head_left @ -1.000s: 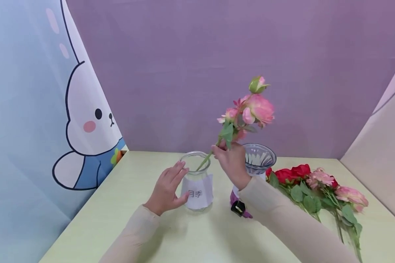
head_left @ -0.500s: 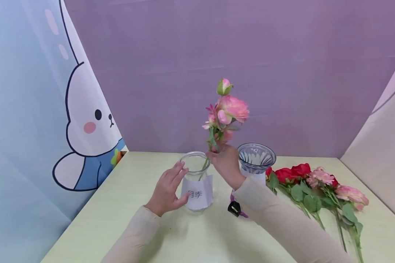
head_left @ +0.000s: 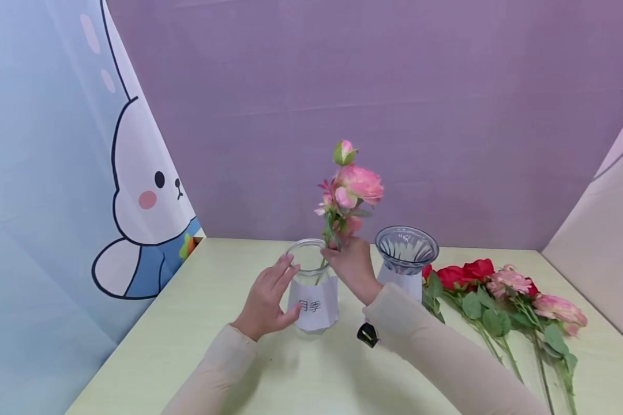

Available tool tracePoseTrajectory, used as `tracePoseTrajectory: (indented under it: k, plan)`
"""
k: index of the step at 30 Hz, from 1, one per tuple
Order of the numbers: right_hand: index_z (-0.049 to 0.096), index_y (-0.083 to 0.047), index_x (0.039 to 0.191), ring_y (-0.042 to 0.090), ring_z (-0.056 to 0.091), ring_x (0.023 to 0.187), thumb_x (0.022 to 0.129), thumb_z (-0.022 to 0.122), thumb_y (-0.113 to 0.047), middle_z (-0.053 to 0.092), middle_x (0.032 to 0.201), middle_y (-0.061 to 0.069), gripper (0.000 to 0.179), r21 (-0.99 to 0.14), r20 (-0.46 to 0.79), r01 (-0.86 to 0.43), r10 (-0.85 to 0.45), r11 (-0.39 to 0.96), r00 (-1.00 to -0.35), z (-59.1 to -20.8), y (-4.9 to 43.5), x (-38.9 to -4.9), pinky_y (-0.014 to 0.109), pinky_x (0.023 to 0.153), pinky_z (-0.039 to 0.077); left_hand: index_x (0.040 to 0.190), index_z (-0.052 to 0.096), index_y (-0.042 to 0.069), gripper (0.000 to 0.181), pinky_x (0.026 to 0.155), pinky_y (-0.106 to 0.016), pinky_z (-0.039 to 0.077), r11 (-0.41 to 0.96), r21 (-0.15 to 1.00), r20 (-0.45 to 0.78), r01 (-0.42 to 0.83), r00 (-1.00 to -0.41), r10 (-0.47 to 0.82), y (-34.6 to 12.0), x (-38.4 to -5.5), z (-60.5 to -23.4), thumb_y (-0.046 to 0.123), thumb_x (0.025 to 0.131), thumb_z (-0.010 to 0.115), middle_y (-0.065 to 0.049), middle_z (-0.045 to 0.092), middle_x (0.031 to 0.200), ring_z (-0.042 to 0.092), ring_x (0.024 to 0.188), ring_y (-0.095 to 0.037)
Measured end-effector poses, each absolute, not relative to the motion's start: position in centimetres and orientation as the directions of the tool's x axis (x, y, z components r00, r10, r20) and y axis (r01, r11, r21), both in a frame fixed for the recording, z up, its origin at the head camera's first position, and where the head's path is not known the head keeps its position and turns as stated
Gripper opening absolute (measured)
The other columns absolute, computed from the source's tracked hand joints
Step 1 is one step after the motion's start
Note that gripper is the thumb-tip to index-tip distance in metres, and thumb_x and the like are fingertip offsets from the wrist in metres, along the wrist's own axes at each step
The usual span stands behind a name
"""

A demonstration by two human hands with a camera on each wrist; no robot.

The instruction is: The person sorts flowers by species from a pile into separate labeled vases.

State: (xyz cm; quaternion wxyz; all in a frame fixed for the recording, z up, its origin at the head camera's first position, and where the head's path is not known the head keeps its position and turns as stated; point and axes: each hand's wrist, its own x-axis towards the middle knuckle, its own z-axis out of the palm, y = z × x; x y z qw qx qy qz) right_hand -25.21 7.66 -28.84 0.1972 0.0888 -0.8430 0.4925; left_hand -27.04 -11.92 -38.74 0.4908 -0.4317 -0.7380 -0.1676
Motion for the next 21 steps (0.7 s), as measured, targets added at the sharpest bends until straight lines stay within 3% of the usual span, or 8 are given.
tracePoseTrajectory:
  k: [3, 7, 10, 14, 21]
  plan:
    - [0.065, -0.001, 0.079, 0.015, 0.054, 0.059, 0.081, 0.071, -0.005, 0.058, 0.064, 0.002, 0.008, -0.814, 0.378, -0.321, 0.022, 0.484, -0.925, -28.7, 7.7, -25.2, 0.028, 0.057, 0.048, 0.118, 0.058, -0.007, 0.055, 0.081, -0.049, 0.051, 0.566, -0.166, 0.867, 0.808, -0.153, 0.473, -12.0, -27.1, -38.7, 0.037, 0.088, 0.046, -0.025, 0.057, 0.125, 0.056, 0.115, -0.04]
    - [0.05, -0.007, 0.065, 0.015, 0.058, 0.061, 0.082, 0.071, -0.004, 0.057, 0.063, 0.002, 0.027, -0.826, 0.325, -0.298, -0.028, 0.478, -0.945, -28.1, 7.8, -25.3, 0.03, 0.061, 0.052, 0.118, 0.058, -0.007, 0.054, 0.081, -0.049, 0.051, 0.562, -0.178, 0.867, 0.808, -0.142, 0.478, -12.1, -27.3, -38.6, 0.037, 0.088, 0.047, -0.025, 0.057, 0.125, 0.056, 0.114, -0.039]
    - [0.059, -0.001, 0.066, 0.015, 0.061, 0.061, 0.082, 0.071, -0.002, 0.064, 0.066, 0.005, 0.02, -0.793, 0.319, -0.306, -0.069, 0.527, -0.945, -27.7, 7.8, -25.3, 0.029, 0.059, 0.054, 0.117, 0.059, -0.007, 0.055, 0.08, -0.048, 0.052, 0.566, -0.197, 0.869, 0.8, -0.125, 0.479, -12.2, -27.4, -38.6, 0.039, 0.091, 0.044, -0.024, 0.058, 0.124, 0.057, 0.113, -0.038]
    - [0.073, 0.002, 0.082, 0.015, 0.062, 0.059, 0.082, 0.072, -0.006, 0.069, 0.073, 0.008, 0.008, -0.741, 0.283, -0.277, -0.09, 0.611, -0.955, -27.4, 7.8, -25.4, 0.026, 0.055, 0.051, 0.118, 0.059, -0.007, 0.057, 0.081, -0.049, 0.052, 0.571, -0.195, 0.866, 0.798, -0.132, 0.481, -12.2, -27.3, -38.7, 0.041, 0.093, 0.041, -0.024, 0.058, 0.125, 0.057, 0.113, -0.038]
    - [0.074, -0.001, 0.081, 0.016, 0.064, 0.058, 0.083, 0.073, -0.013, 0.067, 0.065, 0.003, 0.012, -0.751, 0.212, -0.214, -0.079, 0.625, -0.974, -27.4, 8.3, -25.2, 0.026, 0.055, 0.052, 0.12, 0.058, -0.007, 0.056, 0.082, -0.049, 0.052, 0.577, -0.188, 0.86, 0.795, -0.151, 0.488, -12.2, -27.3, -38.6, 0.039, 0.091, 0.042, -0.024, 0.057, 0.126, 0.056, 0.115, -0.038]
